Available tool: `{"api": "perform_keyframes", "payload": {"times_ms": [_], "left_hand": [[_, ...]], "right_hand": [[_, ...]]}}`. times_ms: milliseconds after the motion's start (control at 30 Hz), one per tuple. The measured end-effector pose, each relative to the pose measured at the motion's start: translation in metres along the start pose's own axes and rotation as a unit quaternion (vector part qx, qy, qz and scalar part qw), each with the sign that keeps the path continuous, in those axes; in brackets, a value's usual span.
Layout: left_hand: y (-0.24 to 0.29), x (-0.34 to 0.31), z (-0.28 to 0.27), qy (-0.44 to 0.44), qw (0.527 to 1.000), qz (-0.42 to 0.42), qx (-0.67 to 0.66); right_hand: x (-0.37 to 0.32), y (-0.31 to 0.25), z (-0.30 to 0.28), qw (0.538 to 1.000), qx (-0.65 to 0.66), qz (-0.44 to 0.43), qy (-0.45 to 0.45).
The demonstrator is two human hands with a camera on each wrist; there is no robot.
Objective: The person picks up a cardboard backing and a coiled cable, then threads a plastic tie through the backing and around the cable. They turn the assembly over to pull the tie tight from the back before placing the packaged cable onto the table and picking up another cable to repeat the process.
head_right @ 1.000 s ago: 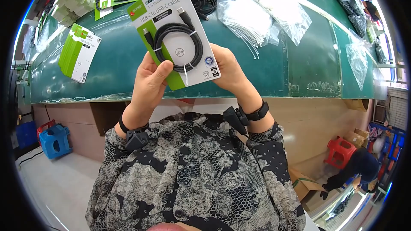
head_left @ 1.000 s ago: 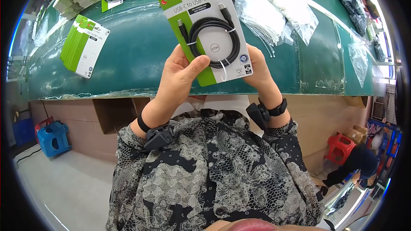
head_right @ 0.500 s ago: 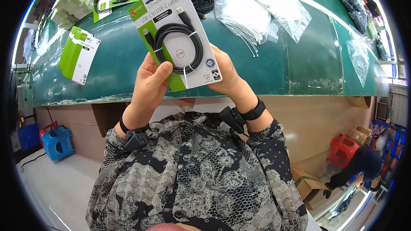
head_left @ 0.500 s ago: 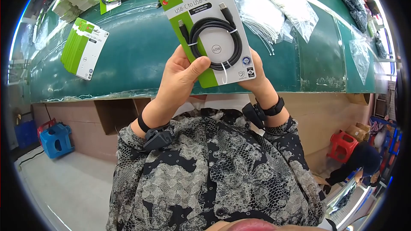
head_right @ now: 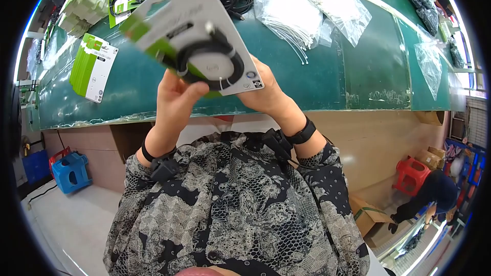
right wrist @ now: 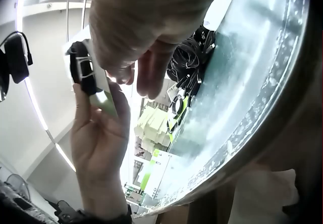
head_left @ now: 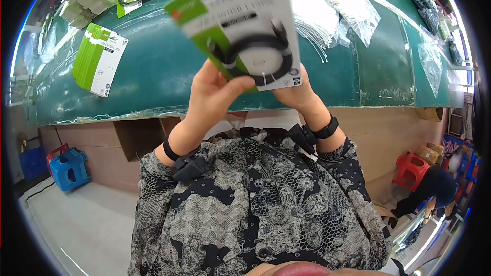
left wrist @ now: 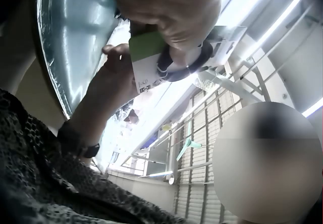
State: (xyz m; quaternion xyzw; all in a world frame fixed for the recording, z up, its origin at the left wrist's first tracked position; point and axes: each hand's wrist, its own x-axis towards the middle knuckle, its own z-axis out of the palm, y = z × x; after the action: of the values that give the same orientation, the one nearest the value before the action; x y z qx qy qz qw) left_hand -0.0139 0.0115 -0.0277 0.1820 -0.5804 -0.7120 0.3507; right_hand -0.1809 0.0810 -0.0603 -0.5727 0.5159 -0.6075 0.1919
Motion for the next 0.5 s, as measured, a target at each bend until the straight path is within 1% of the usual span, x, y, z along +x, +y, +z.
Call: {"api": "perform_keyframes", "payload": {"times_ms": [33, 67, 133, 167, 200, 267, 300, 333, 400, 467, 500], "left_hand": [[-0.001, -0.002, 0.000, -0.002, 0.997, 0.039, 0.069], [-0.002, -0.001, -0.002, -0.005, 0.997, 0.037, 0.069], [-0.005, 0.007, -0.009, -0.129, 0.976, 0.168, 0.053], [-0.005, 0.010, -0.010, -0.191, 0.953, 0.231, 0.044], [-0.004, 0.011, -0.010, -0.197, 0.953, 0.227, 0.046], [-0.004, 0.011, -0.007, -0.181, 0.919, 0.326, 0.123], [-0.005, 0.007, -0.006, -0.169, 0.899, 0.372, 0.159], [-0.005, 0.005, -0.006, -0.171, 0.901, 0.365, 0.160], [-0.002, 0.006, -0.004, -0.164, 0.891, 0.380, 0.188], [0.000, 0.009, -0.003, -0.160, 0.885, 0.389, 0.201], [0.001, 0.011, -0.004, -0.175, 0.881, 0.390, 0.205]], "right_hand": [[0.001, 0.002, -0.002, 1.000, 0.000, 0.001, 0.002], [0.003, 0.006, -0.006, 0.999, 0.016, -0.030, -0.027], [0.010, 0.014, -0.012, 0.992, 0.048, -0.092, -0.079], [0.014, 0.014, -0.013, 0.992, 0.049, -0.091, -0.072], [0.019, 0.012, -0.015, 0.987, 0.032, -0.140, -0.072], [0.029, 0.003, -0.017, 0.970, -0.003, -0.234, -0.068], [0.031, 0.001, -0.018, 0.972, 0.001, -0.227, -0.063], [0.033, -0.002, -0.019, 0.968, -0.006, -0.241, -0.072], [0.039, -0.006, -0.022, 0.957, -0.022, -0.275, -0.094], [0.039, -0.007, -0.025, 0.954, -0.032, -0.281, -0.098], [0.040, -0.008, -0.027, 0.951, -0.042, -0.288, -0.102]]}}
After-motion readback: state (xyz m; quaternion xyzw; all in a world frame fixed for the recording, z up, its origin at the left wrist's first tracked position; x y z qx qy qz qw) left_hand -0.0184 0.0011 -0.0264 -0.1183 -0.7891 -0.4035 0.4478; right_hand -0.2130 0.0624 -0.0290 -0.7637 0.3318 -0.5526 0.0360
